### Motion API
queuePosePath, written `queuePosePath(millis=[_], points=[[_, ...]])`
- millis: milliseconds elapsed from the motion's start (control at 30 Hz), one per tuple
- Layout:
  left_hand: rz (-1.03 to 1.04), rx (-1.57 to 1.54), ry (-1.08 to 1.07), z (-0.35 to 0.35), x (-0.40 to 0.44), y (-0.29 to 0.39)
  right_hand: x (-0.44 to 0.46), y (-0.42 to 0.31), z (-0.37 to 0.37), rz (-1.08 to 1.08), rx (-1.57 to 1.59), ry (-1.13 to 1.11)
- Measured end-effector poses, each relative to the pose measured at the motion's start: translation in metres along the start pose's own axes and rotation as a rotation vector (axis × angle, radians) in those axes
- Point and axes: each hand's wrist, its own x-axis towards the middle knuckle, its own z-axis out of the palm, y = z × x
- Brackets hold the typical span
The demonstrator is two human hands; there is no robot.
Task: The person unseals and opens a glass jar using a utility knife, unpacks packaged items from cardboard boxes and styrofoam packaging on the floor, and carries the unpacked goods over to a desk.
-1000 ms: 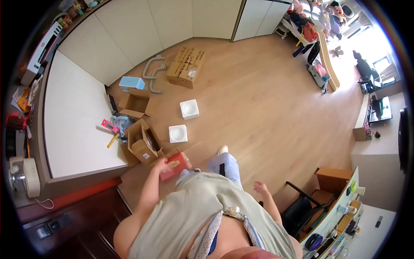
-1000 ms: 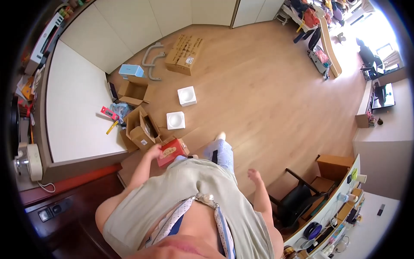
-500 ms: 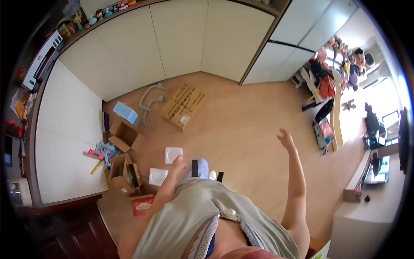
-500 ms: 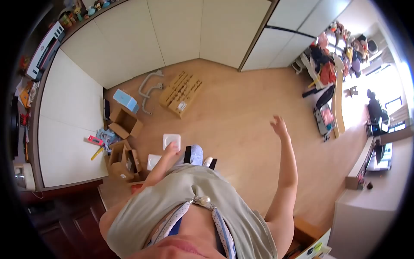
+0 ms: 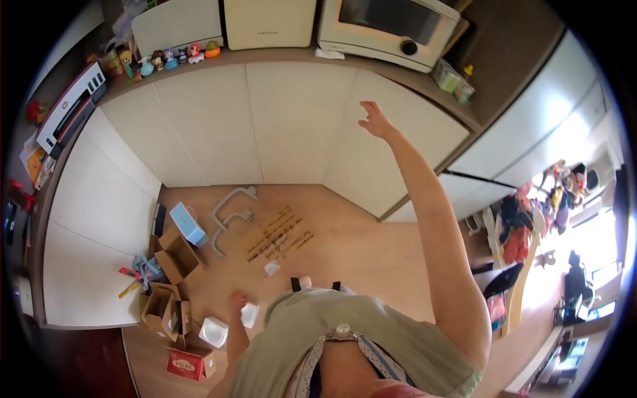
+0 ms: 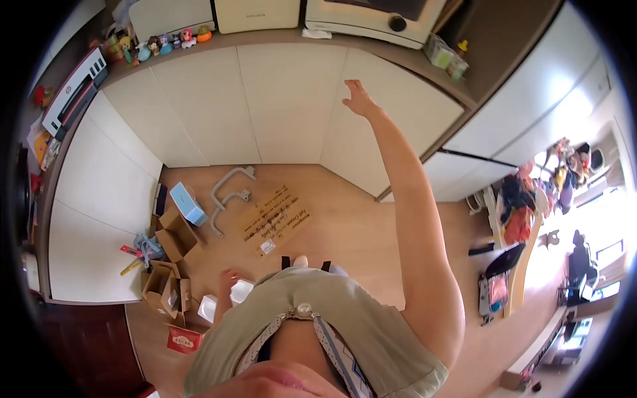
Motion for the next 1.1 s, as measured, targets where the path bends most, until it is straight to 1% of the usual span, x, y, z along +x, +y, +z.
queuePosePath(millis=[33,67,100,133,200,233,300,333,400,433,467,533,567,633,667,700,767,800,833,867,900,933,1000,1033,1100], points=[[-0.226,-0.735,0.103,0.024,0.017,0.025,0.029,0.006,-0.002,-0.011,0.011,0.002],[-0.190,-0.679,0.030,0.042,0.038,0.046,0.060,0.019,0.000,-0.043,-0.023,0.025],[-0.206,-0.541,0.024,0.059,0.045,0.093,0.094,0.039,0.006,-0.077,-0.058,0.049],[-0.108,-0.481,0.046,0.073,0.059,0.120,0.126,0.056,0.013,-0.115,-0.095,0.073],[0.072,-0.367,0.092,0.104,0.080,0.160,0.179,0.081,0.027,-0.152,-0.099,0.203],[0.072,-0.356,0.164,0.115,0.086,0.173,0.202,0.089,0.029,-0.176,-0.103,0.261],[0.064,-0.336,0.322,0.128,0.086,0.195,0.242,0.100,0.030,0.002,-0.215,0.085],[0.020,-0.340,0.433,0.139,0.085,0.207,0.263,0.100,0.029,0.085,-0.272,0.007],[-0.090,-0.323,0.631,0.158,0.068,0.224,0.281,0.114,0.036,-0.078,-0.273,0.132],[-0.126,-0.406,0.663,0.168,0.064,0.230,0.281,0.117,0.040,-0.144,-0.270,0.188],[-0.096,-0.440,0.684,0.179,0.060,0.235,0.284,0.118,0.046,-0.088,-0.343,0.140],[-0.039,-0.502,0.712,0.189,0.060,0.265,0.269,0.093,0.042,0.033,-0.499,0.042],[-0.043,-0.411,0.707,0.189,0.067,0.279,0.258,0.084,0.041,0.015,-0.524,0.068],[0.093,-0.252,0.752,0.182,0.085,0.344,0.223,0.066,0.038,-0.037,-0.561,0.209],[0.133,-0.356,0.698,0.179,0.101,0.371,0.198,0.058,0.036,-0.054,-0.583,0.275],[0.379,-0.425,0.664,0.182,0.135,0.378,0.172,0.043,0.031,-0.107,-0.597,0.238],[0.685,0.096,0.737,0.171,0.168,0.461,0.128,0.007,0.026,-0.179,-0.616,0.154],[0.447,-0.395,0.474,0.170,0.166,0.520,0.109,-0.011,0.026,-0.202,-0.621,0.104],[0.640,-0.233,0.429,0.172,0.190,0.528,0.095,-0.025,0.025,-0.252,-0.590,0.043],[0.692,-0.137,0.422,0.171,0.199,0.548,0.085,-0.038,0.024,-0.307,-0.557,-0.011],[0.744,-0.038,0.414,0.169,0.202,0.568,0.076,-0.050,0.025,-0.360,-0.503,0.000],[0.828,0.022,0.467,0.171,0.211,0.579,0.067,-0.065,0.022,-0.353,-0.421,-0.060],[0.852,0.056,0.592,0.173,0.218,0.587,0.057,-0.091,0.015,-0.347,-0.260,-0.164],[0.821,0.058,0.615,0.169,0.221,0.588,0.056,-0.089,0.022,-0.394,-0.209,-0.090],[0.748,0.056,0.681,0.162,0.226,0.591,0.073,-0.069,0.027,-0.205,0.313,-0.248]])
